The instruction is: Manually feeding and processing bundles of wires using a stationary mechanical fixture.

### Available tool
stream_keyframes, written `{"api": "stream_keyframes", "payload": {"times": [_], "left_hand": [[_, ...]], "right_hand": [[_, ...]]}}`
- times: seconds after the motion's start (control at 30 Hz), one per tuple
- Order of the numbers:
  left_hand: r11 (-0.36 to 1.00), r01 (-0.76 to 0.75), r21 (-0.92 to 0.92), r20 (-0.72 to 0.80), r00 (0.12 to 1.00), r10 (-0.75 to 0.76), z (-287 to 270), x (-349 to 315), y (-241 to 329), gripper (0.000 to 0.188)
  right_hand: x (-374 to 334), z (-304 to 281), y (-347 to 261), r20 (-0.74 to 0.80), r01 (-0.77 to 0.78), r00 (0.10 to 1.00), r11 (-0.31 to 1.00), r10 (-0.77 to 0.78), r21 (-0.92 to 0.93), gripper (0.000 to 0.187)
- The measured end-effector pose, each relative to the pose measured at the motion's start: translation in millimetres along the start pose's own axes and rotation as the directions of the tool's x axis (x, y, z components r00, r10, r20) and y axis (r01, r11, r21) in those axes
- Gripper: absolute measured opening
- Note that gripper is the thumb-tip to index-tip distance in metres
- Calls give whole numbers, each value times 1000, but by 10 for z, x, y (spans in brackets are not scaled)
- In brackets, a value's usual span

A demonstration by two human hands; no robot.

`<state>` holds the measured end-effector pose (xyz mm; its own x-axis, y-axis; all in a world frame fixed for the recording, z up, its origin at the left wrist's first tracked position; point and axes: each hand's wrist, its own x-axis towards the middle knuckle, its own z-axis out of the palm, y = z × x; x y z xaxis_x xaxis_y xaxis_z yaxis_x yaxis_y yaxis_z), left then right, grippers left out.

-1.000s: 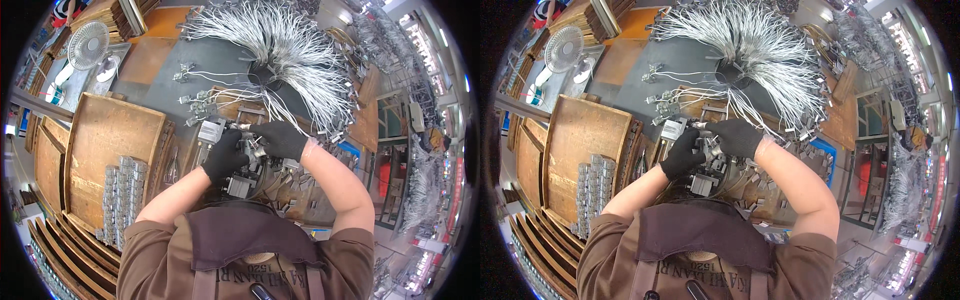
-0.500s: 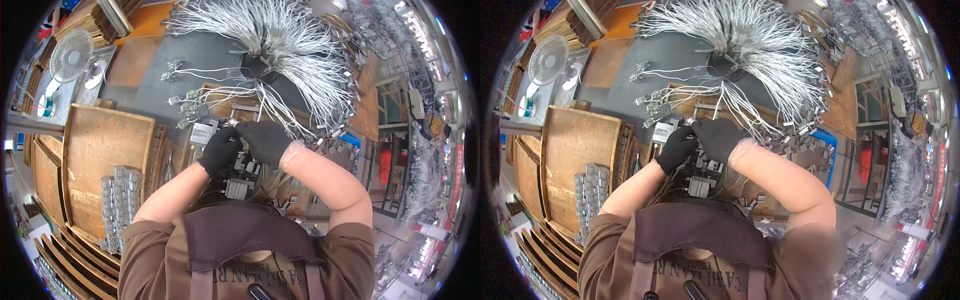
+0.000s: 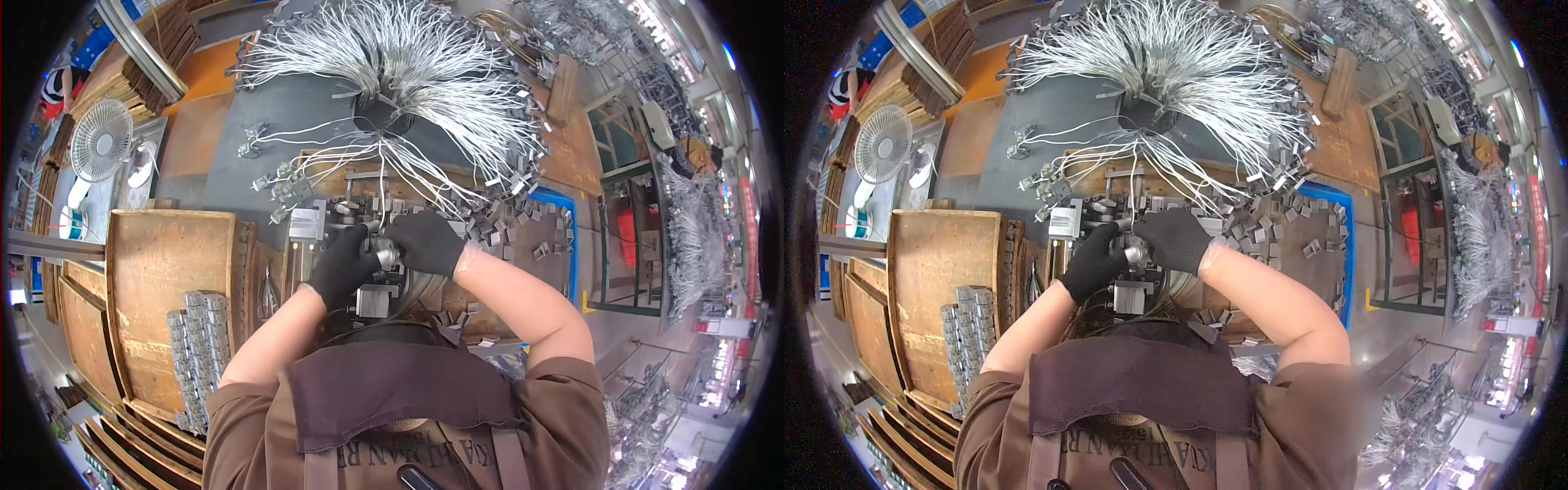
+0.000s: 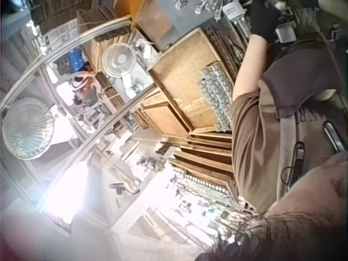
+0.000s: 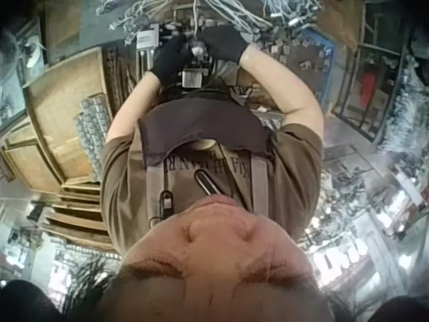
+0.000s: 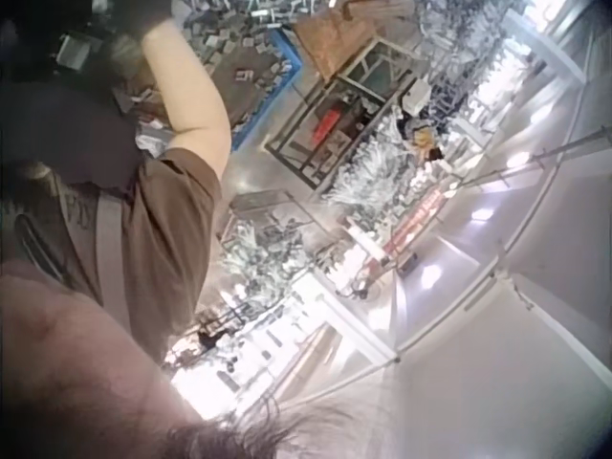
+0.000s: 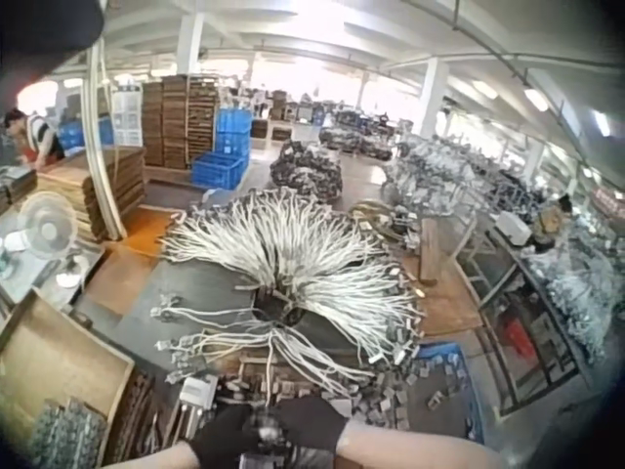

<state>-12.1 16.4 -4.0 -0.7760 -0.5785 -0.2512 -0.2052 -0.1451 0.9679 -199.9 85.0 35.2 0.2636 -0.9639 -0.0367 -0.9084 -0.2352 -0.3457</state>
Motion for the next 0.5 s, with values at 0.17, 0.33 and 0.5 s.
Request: {"api": "stream_keyframes", "payload": {"times": [0.17, 0.33, 0.5], "left_hand": [[760, -113, 640, -76, 975, 209, -69, -41, 63, 53], [764, -74, 641, -97, 979, 177, -59, 98, -82, 42], [722, 14, 692, -144, 982, 119, 86, 250, -139, 38]], "right_hand": [[94, 226, 52, 27, -67, 997, 998, 67, -3, 29], [275, 229, -65, 210, -128, 967, 988, 144, -89, 28], [138, 333, 49, -215, -223, 954, 974, 210, -37, 18]]}}
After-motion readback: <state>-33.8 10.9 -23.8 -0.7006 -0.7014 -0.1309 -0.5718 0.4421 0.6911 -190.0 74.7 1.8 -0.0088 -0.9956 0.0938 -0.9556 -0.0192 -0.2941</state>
